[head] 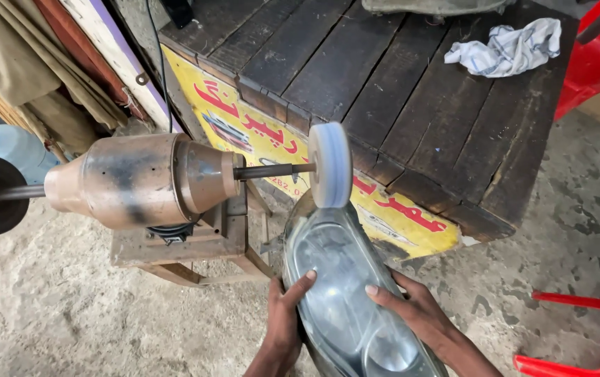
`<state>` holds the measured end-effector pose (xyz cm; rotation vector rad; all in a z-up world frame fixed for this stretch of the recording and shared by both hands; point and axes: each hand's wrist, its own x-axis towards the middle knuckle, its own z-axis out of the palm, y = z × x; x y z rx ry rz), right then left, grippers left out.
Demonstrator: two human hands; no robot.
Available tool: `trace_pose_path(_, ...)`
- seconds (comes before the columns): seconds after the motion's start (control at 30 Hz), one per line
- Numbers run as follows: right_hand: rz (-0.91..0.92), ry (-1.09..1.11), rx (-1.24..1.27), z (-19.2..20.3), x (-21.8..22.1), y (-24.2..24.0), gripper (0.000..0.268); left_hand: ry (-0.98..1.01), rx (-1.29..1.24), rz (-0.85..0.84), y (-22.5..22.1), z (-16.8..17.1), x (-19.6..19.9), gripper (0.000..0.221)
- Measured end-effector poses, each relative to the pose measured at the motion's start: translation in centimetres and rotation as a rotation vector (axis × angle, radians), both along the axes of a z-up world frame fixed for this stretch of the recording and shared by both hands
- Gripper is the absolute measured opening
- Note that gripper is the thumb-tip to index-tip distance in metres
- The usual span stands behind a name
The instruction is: Restoring the surface of a car headlight assembly by moving it against a bench-mounted polishing wheel.
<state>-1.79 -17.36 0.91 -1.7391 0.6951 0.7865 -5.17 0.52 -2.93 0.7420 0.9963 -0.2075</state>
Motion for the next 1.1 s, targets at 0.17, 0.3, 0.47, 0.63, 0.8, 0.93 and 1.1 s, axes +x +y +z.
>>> trace_pose_path(0.17,0.007,-0.037,0.038,0.8,-1.0,1.3,0.065,0.0,0.033,-0.042,1.1,0.6,-0.1,0.058)
trace_pose_path(0.3,-0.09,0.059,0.029,1.0,-2.0,0.8,0.066,0.019,0.013,-0.13,1.2,0.1,-0.1,0.064)
trace_pose_path(0.47,-0.214,0.114,0.066,3.2,-3.0,-0.6,0.065,-0.089,-0.069,-0.204,-0.2,-0.7,-0.6,0.036)
trace_pose_path(0.63,-0.115,0.132,0.092,2.8,-3.3,-3.1,0.066,0.012,-0.078,-0.365,-0.9,1.7,-0.8,0.066)
trace_pose_path(0.8,-0.288,0.08,0.111,5.3,-3.9,-5.1,0.056,-0.125,-0.049,-0.369,-3.2,3.3,-0.1,0.052)
trace_pose_path(0.93,-0.197,-0.117,0.108,4.0,-3.3,-11.4,0.046,-0.171,-0.006,-0.385,-6.2,2.4,1.2,0.048)
trace_pose_path(1.1,-0.157,-0.264,0.061,11.0,-2.1,-13.7,0.052,-0.206,-0.142,-0.309,-8.0,10.0,1.9,0.062)
